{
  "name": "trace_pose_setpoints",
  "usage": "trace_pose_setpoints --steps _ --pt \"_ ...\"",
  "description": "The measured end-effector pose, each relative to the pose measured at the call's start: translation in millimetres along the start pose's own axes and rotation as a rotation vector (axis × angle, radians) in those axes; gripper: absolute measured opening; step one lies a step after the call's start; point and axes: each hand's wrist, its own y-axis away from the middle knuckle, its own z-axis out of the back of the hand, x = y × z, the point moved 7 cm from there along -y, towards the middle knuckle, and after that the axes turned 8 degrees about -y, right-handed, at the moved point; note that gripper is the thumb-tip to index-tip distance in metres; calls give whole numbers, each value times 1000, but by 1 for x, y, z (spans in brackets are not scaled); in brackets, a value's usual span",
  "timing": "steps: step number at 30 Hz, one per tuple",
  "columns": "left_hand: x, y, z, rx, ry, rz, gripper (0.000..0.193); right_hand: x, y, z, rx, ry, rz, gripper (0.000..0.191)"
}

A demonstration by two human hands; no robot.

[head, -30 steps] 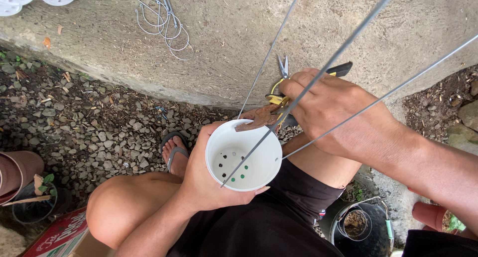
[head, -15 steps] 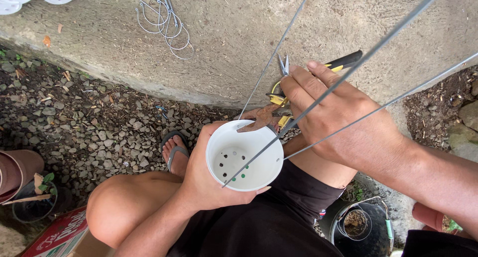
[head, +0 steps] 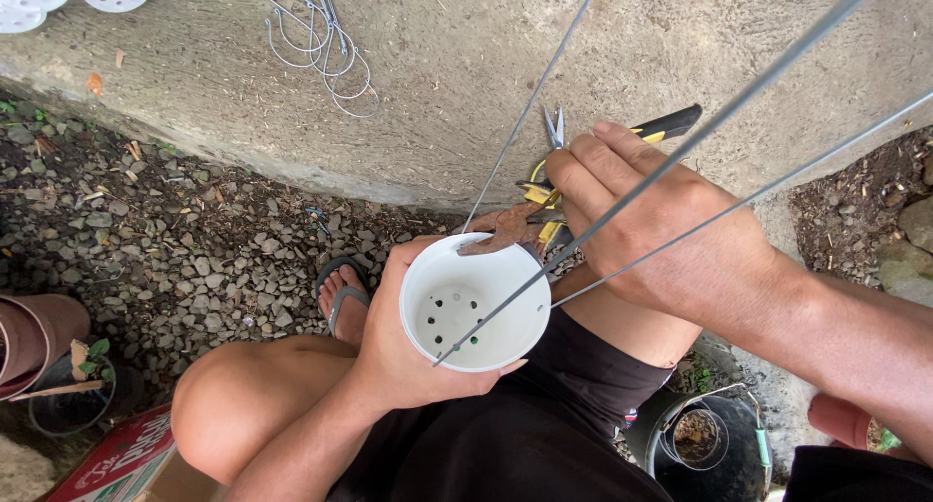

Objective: The person threads metal wires through the holes of a white plastic pot and uses pliers to bend and secure the wires into a hanging loop. The person repeats this process for multiple wires to create a stable hanging structure.

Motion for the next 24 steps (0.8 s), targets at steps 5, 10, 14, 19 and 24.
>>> trace_pose_setpoints --steps 5,10,14,19,24 --pt "3 2 -1 1 93 11 95 -2 -1 2 -7 -1 30 29" --pt "3 3 -2 4 79 3 95 -6 -3 2 -3 -56 46 22" --pt "2 3 -2 -11 58 -25 95 -6 -4 0 6 -53 42 23" --pt "2 3 -2 -18 65 -38 96 -10 -1 -2 -38 -197 53 12" --pt "1 3 -3 -7 80 -41 95 -16 2 -7 -129 -390 -40 14"
